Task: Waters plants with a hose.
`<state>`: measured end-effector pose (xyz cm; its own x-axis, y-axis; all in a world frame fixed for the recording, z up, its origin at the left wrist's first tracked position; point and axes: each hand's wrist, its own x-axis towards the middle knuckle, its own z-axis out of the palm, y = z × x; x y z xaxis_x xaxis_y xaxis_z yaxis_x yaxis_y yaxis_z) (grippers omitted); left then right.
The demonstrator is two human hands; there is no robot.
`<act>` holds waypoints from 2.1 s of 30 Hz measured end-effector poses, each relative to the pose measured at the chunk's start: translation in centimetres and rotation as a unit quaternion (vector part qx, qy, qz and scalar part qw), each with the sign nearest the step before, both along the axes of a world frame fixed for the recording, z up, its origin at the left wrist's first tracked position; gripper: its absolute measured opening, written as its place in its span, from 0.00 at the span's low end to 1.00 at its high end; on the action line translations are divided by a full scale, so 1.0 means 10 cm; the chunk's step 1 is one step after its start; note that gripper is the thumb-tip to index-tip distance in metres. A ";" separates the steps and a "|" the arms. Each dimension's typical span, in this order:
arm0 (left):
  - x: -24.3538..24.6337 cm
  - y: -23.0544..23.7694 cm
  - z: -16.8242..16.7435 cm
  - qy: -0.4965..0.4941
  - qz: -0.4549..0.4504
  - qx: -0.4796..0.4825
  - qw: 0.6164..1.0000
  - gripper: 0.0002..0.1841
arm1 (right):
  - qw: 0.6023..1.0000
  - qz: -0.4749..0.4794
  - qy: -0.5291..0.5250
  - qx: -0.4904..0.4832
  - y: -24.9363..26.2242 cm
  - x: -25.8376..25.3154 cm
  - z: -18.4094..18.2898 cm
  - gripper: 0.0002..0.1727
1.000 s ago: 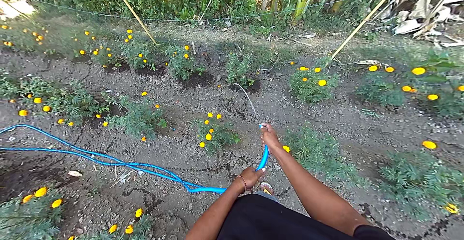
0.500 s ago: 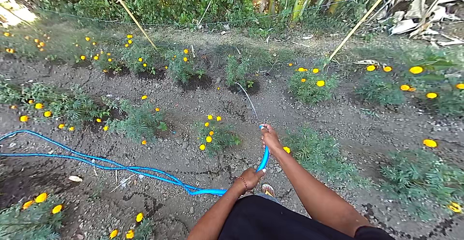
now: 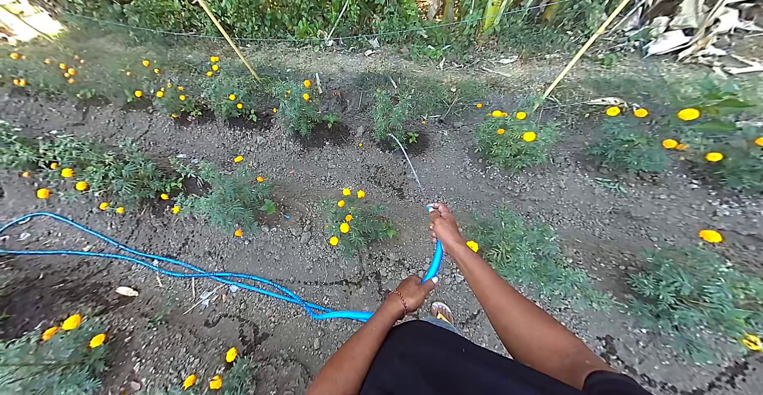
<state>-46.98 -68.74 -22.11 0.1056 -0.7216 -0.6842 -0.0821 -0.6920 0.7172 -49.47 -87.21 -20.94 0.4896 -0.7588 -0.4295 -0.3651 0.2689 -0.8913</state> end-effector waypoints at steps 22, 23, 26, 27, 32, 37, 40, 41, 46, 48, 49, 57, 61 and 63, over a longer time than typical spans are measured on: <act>0.01 0.03 -0.03 0.003 -0.001 -0.001 1.000 0.28 | 1.000 -0.001 0.000 0.008 0.03 0.01 -0.04 0.16; 0.01 0.03 -0.03 0.003 -0.002 0.001 1.000 0.28 | 1.000 -0.005 -0.002 0.008 0.03 -0.01 -0.05 0.16; -0.01 0.02 -0.02 0.004 -0.007 0.008 1.000 0.27 | 0.999 -0.025 0.001 0.021 0.03 -0.06 -0.06 0.17; -0.01 0.01 -0.01 0.005 -0.011 0.010 1.000 0.27 | 0.999 -0.033 0.003 0.024 0.03 -0.08 -0.07 0.17; -0.03 -0.02 -0.02 0.001 -0.025 0.013 1.000 0.27 | 0.997 -0.065 0.004 0.032 -0.01 -0.18 -0.12 0.17; -0.06 -0.08 -0.03 -0.013 -0.048 0.008 0.999 0.28 | 0.996 -0.083 0.001 0.018 -0.04 -0.28 -0.12 0.18; -0.07 -0.11 -0.03 -0.014 -0.056 0.004 0.998 0.28 | 0.996 -0.089 0.001 0.007 -0.06 -0.31 -0.12 0.18; -0.07 -0.12 -0.04 -0.014 -0.057 0.002 0.998 0.28 | 0.996 -0.093 0.001 0.005 -0.07 -0.31 -0.12 0.18; -0.09 -0.15 -0.05 -0.016 -0.058 0.003 0.998 0.28 | 0.995 -0.101 0.002 -0.001 -0.10 -0.35 -0.12 0.18; -0.09 -0.16 -0.05 -0.014 -0.062 0.004 0.998 0.28 | 0.994 -0.105 0.000 0.003 -0.11 -0.36 -0.12 0.18; -0.09 -0.16 -0.05 -0.013 -0.064 0.007 0.998 0.28 | 0.994 -0.107 0.000 0.005 -0.11 -0.37 -0.12 0.18; -0.11 -0.19 -0.02 -0.005 -0.066 0.008 0.998 0.28 | 0.994 -0.109 0.012 0.008 -0.13 -0.40 -0.08 0.18; -0.12 -0.20 -0.02 0.001 -0.065 0.013 0.998 0.28 | 0.994 -0.109 0.011 0.007 -0.12 -0.42 -0.07 0.17; -0.12 -0.21 -0.03 0.001 -0.063 0.013 0.998 0.28 | 0.994 -0.108 0.007 0.009 -0.13 -0.43 -0.08 0.17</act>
<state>-48.19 -70.81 -22.39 0.0135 -0.7108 -0.7033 -0.1683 -0.6949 0.6991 -53.72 -88.48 -21.73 0.3090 -0.8378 -0.4502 -0.3097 0.3589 -0.8805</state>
